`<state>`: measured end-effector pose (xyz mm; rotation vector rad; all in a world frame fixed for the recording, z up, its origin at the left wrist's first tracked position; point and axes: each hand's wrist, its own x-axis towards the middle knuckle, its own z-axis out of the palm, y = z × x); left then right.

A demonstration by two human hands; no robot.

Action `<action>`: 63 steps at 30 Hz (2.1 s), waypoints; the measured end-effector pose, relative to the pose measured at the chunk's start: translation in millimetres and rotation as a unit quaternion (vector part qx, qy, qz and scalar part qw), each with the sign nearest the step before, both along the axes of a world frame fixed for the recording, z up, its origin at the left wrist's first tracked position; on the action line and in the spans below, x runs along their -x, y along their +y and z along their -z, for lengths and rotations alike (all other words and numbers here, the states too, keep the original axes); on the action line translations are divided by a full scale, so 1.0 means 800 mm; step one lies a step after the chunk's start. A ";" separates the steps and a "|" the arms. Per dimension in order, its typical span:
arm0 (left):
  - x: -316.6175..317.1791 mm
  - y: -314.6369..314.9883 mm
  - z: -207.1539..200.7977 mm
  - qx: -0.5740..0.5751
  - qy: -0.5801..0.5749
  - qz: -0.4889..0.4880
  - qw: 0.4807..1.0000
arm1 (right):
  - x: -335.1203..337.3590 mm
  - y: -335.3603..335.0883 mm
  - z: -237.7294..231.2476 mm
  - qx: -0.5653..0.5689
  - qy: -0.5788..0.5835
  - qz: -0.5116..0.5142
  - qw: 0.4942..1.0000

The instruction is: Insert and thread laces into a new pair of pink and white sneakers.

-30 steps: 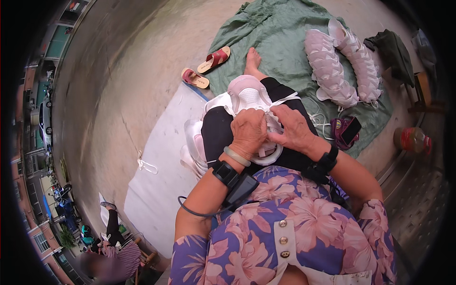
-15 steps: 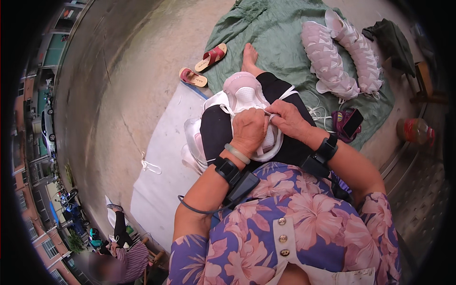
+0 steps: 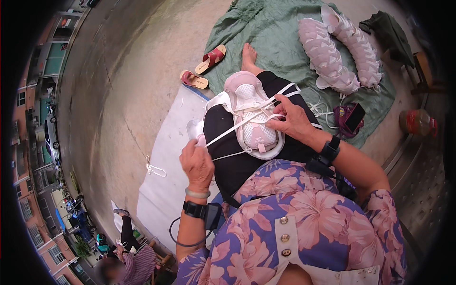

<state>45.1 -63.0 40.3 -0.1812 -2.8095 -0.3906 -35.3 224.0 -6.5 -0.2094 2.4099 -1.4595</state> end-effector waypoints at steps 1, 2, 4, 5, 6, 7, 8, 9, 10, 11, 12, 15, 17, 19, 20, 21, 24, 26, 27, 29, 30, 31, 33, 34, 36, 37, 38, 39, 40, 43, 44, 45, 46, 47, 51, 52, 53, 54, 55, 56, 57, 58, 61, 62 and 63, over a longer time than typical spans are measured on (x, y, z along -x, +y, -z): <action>-0.030 -0.051 0.015 0.024 -0.019 -0.058 0.998 | 0.000 -0.002 -0.003 0.007 -0.001 -0.004 1.000; -0.069 -0.107 0.035 0.008 -0.039 -0.121 0.992 | -0.002 -0.004 -0.005 0.013 -0.003 -0.010 1.000; -0.163 -0.197 0.065 0.079 -0.100 -0.284 0.950 | -0.001 -0.008 -0.002 0.035 0.003 -0.004 0.999; -0.204 -0.232 0.074 0.122 -0.185 -0.348 0.911 | -0.001 -0.009 -0.001 0.053 0.012 0.008 0.998; -0.221 -0.240 0.074 0.138 -0.270 -0.412 0.859 | 0.003 -0.008 0.001 0.052 0.011 0.009 0.999; -0.223 -0.235 0.074 0.135 -0.294 -0.427 0.845 | 0.008 -0.005 0.003 0.064 -0.031 0.017 0.997; -0.225 -0.227 0.075 0.131 -0.317 -0.442 0.829 | 0.013 -0.004 0.005 0.077 -0.073 0.025 0.994; -0.219 -0.222 0.080 0.131 -0.318 -0.442 0.829 | 0.019 -0.005 0.007 0.072 -0.073 0.052 0.993; -0.202 -0.208 0.081 0.123 -0.360 -0.405 0.831 | 0.026 -0.005 0.013 0.070 -0.075 0.048 0.994; -0.177 -0.192 0.082 0.114 -0.400 -0.365 0.833 | 0.033 -0.004 0.023 0.063 -0.094 0.046 0.993; -0.153 -0.168 0.079 0.090 -0.354 -0.331 0.870 | 0.037 -0.004 0.029 0.054 -0.114 0.043 0.991; -0.081 -0.118 0.072 -0.007 -0.150 -0.160 0.976 | 0.041 -0.011 0.029 0.122 -0.111 0.029 0.986; -0.029 -0.068 0.053 -0.130 -0.079 -0.100 0.983 | 0.041 -0.010 0.028 0.131 -0.093 0.009 0.987; 0.013 -0.012 0.022 -0.171 -0.084 -0.044 0.981 | 0.039 -0.009 0.014 0.092 0.041 -0.031 0.994; 0.026 0.005 0.023 -0.201 -0.079 -0.007 0.976 | 0.040 -0.009 0.015 0.090 0.042 -0.033 0.994; 0.038 0.023 0.019 -0.217 -0.091 0.015 0.972 | 0.040 -0.008 0.018 0.113 0.066 -0.036 0.991; 0.052 0.055 0.015 -0.114 -0.089 0.075 0.987 | 0.037 -0.013 0.017 0.145 0.070 -0.042 0.986; 0.056 0.065 0.015 -0.101 -0.097 0.080 0.987 | 0.038 -0.012 0.013 0.150 0.051 -0.036 0.987; 0.057 0.066 0.015 -0.086 -0.105 0.082 0.987 | 0.040 -0.012 0.011 0.138 -0.012 -0.023 0.990; 0.054 0.062 0.018 -0.139 -0.137 0.080 0.978 | 0.039 -0.013 0.011 0.126 -0.076 -0.010 0.989; 0.052 0.057 0.018 -0.189 -0.167 0.075 0.965 | 0.036 -0.016 0.015 0.137 -0.047 -0.010 0.989; 0.052 0.053 0.013 -0.190 -0.167 0.076 0.964 | 0.036 -0.018 0.019 0.146 -0.018 -0.008 0.989; 0.044 0.041 -0.005 -0.270 -0.199 0.121 0.934 | 0.032 -0.020 0.026 0.135 0.003 -0.006 0.991; 0.035 0.028 -0.011 -0.269 -0.200 0.121 0.934 | 0.031 -0.021 0.027 0.127 0.024 -0.010 0.992; 0.012 -0.003 -0.021 -0.304 -0.281 0.106 0.904 | 0.031 -0.019 0.026 0.113 0.021 -0.029 0.993; -0.004 -0.021 -0.023 -0.303 -0.282 0.105 0.904 | 0.030 -0.020 0.023 0.099 0.019 -0.053 0.993; -0.021 -0.039 -0.020 -0.334 -0.333 0.061 0.880 | 0.031 -0.022 0.020 0.101 0.018 -0.053 0.993; -0.035 -0.050 -0.017 -0.364 -0.381 0.017 0.849 | 0.032 -0.023 0.017 0.082 0.012 -0.060 0.995; -0.043 -0.052 -0.015 -0.363 -0.381 0.016 0.850 | 0.033 -0.024 0.016 0.063 0.007 -0.067 0.996; -0.047 -0.050 -0.015 -0.353 -0.424 0.004 0.834 | 0.031 -0.025 0.022 0.093 -0.003 -0.057 0.994; -0.035 -0.035 -0.020 -0.354 -0.422 0.003 0.835 | 0.032 -0.023 0.022 0.094 -0.002 -0.058 0.994; -0.018 -0.015 -0.025 -0.348 -0.344 0.004 0.872 | 0.032 -0.020 0.022 0.091 -0.015 -0.051 0.994; 0.000 0.004 -0.027 -0.338 -0.265 0.006 0.903 | 0.032 -0.017 0.021 0.089 -0.028 -0.041 0.995; 0.018 0.017 -0.023 -0.310 -0.200 0.026 0.929 | 0.032 -0.016 0.020 0.090 -0.027 -0.040 0.995; 0.080 0.067 -0.011 -0.222 -0.059 0.090 0.969 | 0.026 -0.015 0.014 0.140 -0.058 -0.019 0.988; 0.093 0.078 -0.005 -0.171 -0.054 0.115 0.977 | 0.024 -0.013 0.013 0.150 -0.067 -0.017 0.986; 0.101 0.085 -0.004 -0.117 -0.049 0.136 0.983 | 0.023 -0.013 0.010 0.153 -0.067 -0.017 0.986; 0.105 0.089 -0.002 -0.114 -0.049 0.135 0.983 | 0.022 -0.013 0.006 0.153 -0.076 -0.019 0.985; 0.110 0.092 0.004 -0.083 -0.064 0.142 0.984 | 0.021 -0.012 0.005 0.152 -0.085 -0.018 0.985; 0.113 0.095 0.010 -0.052 -0.078 0.148 0.984 | 0.021 -0.010 0.005 0.154 -0.085 -0.017 0.984; 0.116 0.096 0.015 -0.041 -0.046 0.148 0.987 | 0.020 -0.008 0.006 0.149 -0.070 -0.025 0.986; 0.118 0.097 0.017 -0.039 -0.048 0.149 0.987 | 0.020 -0.007 0.005 0.142 -0.055 -0.033 0.988; 0.119 0.095 0.018 -0.045 -0.031 0.147 0.988 | 0.020 -0.002 -0.004 0.143 -0.078 -0.055 0.985; 0.119 0.093 0.014 -0.042 -0.031 0.154 0.987 | 0.020 0.000 -0.009 0.144 -0.079 -0.055 0.985; 0.118 0.090 0.009 -0.038 -0.031 0.160 0.986 | 0.019 0.001 -0.013 0.128 -0.084 -0.078 0.985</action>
